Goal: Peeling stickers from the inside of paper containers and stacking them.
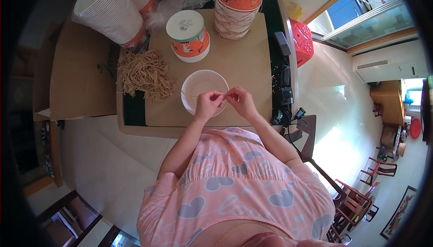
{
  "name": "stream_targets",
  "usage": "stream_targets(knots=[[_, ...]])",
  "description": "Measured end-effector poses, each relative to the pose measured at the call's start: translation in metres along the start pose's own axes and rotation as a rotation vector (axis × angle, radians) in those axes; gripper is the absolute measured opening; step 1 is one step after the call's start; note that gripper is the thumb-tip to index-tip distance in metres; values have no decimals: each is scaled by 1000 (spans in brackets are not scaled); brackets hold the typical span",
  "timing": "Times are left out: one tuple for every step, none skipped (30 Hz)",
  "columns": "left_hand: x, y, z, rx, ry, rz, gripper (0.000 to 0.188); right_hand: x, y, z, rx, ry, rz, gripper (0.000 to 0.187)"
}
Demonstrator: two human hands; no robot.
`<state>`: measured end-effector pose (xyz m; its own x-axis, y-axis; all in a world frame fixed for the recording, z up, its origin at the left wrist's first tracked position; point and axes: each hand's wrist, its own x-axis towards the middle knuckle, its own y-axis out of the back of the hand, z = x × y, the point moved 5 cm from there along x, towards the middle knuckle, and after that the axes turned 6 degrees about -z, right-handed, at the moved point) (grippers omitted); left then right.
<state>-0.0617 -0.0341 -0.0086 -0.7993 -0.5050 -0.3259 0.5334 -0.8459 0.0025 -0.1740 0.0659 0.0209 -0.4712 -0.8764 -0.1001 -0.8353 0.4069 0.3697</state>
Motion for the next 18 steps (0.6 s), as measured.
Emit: stream_targets(knots=[[0, 0, 2, 26, -4, 11, 10, 0, 0, 0, 0, -1, 2, 10], [0, 0, 3, 27, -4, 9, 10, 0, -1, 0, -3, 13, 13, 13], [0, 1, 3, -36, 17, 27, 9, 0, -1, 0, -6, 27, 24, 16], [-1, 3, 3, -100, 39, 49, 8, -1, -1, -2, -6, 27, 23, 16], [-2, 5, 2, -99, 39, 50, 8, -1, -1, -5, -50, 42, 0, 19], [-2, 6, 0, -129, 33, 45, 7, -1, -1, -9, -95, 56, -23, 21], [-2, 7, 1, -158, 27, 40, 7, -1, -1, -10, -94, 56, -23, 21], [-2, 7, 2, -157, 27, 40, 7, -1, -1, -12, -119, 75, -18, 21], [-3, 7, 2, -178, 34, 39, 6, -1, -2, -13, -144, 93, -13, 20], [-4, 7, 3, -200, 40, 37, 6, 0, -2, -14, -143, 92, -13, 20], [-4, 7, 2, -200, 41, 37, 6, 0, -2, -16, -175, 105, -7, 20], [-4, 7, 2, -198, 38, 30, 6, 0, -2, -17, -206, 117, -2, 19], [-4, 8, 2, -196, 35, 23, 6, 1, -2, -17, -206, 116, -1, 19], [-5, 9, 2, -196, 35, 23, 6, 1, -3, -17, -218, 122, -7, 18], [-5, 9, 2, -208, 36, 22, 5, 1, -3, -17, -231, 128, -12, 17], [-5, 9, 2, -221, 37, 22, 5, 1, -3, -18, -231, 128, -13, 17], [-6, 10, 2, -221, 37, 22, 5, 2, -3, -19, -241, 120, -16, 16], [-6, 10, 2, -227, 36, 21, 5, 2, -2, -21, -251, 113, -19, 16]])
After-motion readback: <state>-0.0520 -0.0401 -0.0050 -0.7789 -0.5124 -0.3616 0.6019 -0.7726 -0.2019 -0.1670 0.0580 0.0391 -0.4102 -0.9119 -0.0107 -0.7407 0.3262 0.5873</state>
